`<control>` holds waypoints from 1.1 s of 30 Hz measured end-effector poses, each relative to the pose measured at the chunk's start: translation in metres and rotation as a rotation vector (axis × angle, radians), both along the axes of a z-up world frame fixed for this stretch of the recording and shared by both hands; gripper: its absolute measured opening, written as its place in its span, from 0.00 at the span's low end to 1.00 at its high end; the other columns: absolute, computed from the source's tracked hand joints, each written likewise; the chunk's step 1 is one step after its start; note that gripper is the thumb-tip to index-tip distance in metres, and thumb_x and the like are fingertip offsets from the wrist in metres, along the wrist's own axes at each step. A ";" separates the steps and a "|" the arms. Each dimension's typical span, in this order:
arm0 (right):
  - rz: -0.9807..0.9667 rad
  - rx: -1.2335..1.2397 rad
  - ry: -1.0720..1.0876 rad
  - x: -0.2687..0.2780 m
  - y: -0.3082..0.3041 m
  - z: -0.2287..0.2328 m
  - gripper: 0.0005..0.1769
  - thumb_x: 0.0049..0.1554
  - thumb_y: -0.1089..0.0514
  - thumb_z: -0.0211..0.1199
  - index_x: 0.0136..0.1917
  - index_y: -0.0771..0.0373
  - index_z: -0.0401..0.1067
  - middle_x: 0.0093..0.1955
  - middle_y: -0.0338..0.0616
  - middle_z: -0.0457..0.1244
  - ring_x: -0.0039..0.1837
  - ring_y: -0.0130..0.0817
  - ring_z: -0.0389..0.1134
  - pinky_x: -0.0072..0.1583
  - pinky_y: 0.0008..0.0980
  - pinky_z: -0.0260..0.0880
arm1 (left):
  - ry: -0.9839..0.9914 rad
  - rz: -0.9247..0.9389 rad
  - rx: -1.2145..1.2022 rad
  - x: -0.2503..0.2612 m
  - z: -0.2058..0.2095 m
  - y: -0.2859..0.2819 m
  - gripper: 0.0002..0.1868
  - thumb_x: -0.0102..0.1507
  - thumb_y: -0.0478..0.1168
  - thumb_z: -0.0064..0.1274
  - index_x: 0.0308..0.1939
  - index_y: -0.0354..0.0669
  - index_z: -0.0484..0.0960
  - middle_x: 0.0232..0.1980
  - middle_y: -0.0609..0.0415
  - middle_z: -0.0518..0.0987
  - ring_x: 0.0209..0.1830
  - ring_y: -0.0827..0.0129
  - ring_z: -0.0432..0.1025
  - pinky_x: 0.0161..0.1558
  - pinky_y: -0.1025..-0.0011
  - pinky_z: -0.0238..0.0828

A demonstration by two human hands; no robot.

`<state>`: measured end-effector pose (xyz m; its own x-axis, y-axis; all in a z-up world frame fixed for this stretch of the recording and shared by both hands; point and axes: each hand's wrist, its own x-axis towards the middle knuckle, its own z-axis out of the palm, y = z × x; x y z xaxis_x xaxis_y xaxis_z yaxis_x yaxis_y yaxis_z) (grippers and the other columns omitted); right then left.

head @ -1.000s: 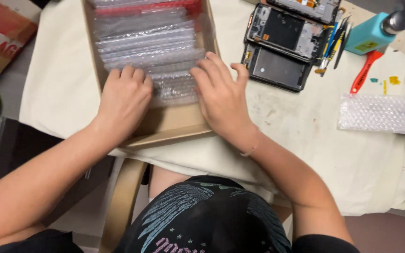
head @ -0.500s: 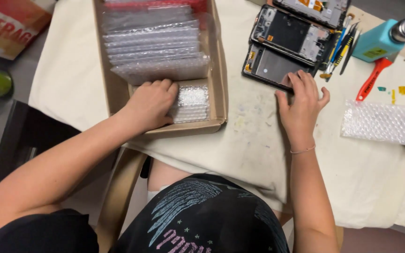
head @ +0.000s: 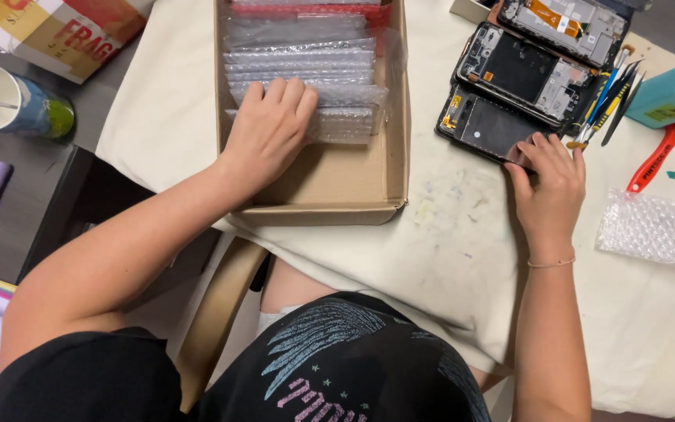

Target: Organizing and packing various mobile phone screens into a slotted cardboard box for storage or shipping.

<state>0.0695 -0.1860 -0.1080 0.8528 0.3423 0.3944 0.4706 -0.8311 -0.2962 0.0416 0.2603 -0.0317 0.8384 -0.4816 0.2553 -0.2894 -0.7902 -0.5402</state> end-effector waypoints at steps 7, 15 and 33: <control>0.135 -0.024 -0.219 0.001 0.005 0.021 0.09 0.69 0.76 0.65 0.62 0.76 0.79 0.63 0.60 0.72 0.68 0.58 0.73 0.72 0.48 0.72 | 0.206 -0.035 -0.343 0.011 -0.015 0.012 0.58 0.55 0.59 0.68 0.83 0.40 0.60 0.82 0.32 0.56 0.82 0.42 0.47 0.72 0.35 0.40; -0.090 0.418 -0.187 -0.018 0.013 0.032 0.08 0.68 0.77 0.60 0.58 0.78 0.78 0.56 0.60 0.71 0.59 0.50 0.73 0.61 0.42 0.72 | 0.421 0.003 -0.469 0.005 0.024 -0.003 0.63 0.53 0.60 0.61 0.84 0.38 0.48 0.84 0.32 0.43 0.84 0.40 0.37 0.75 0.33 0.29; -0.030 0.283 -0.785 -0.087 0.020 0.039 0.10 0.54 0.60 0.78 0.48 0.68 0.86 0.47 0.55 0.76 0.54 0.56 0.77 0.73 0.68 0.56 | 1.495 -0.176 -2.872 -0.064 0.024 -0.252 0.26 0.72 0.41 0.52 0.70 0.31 0.67 0.64 0.32 0.76 0.66 0.43 0.71 0.68 0.37 0.66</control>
<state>-0.0180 -0.1657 -0.0690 0.3017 0.1230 0.9454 0.6063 -0.7900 -0.0907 -0.0221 0.0083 -0.0082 0.8854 -0.4393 -0.1520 0.4565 0.7603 0.4621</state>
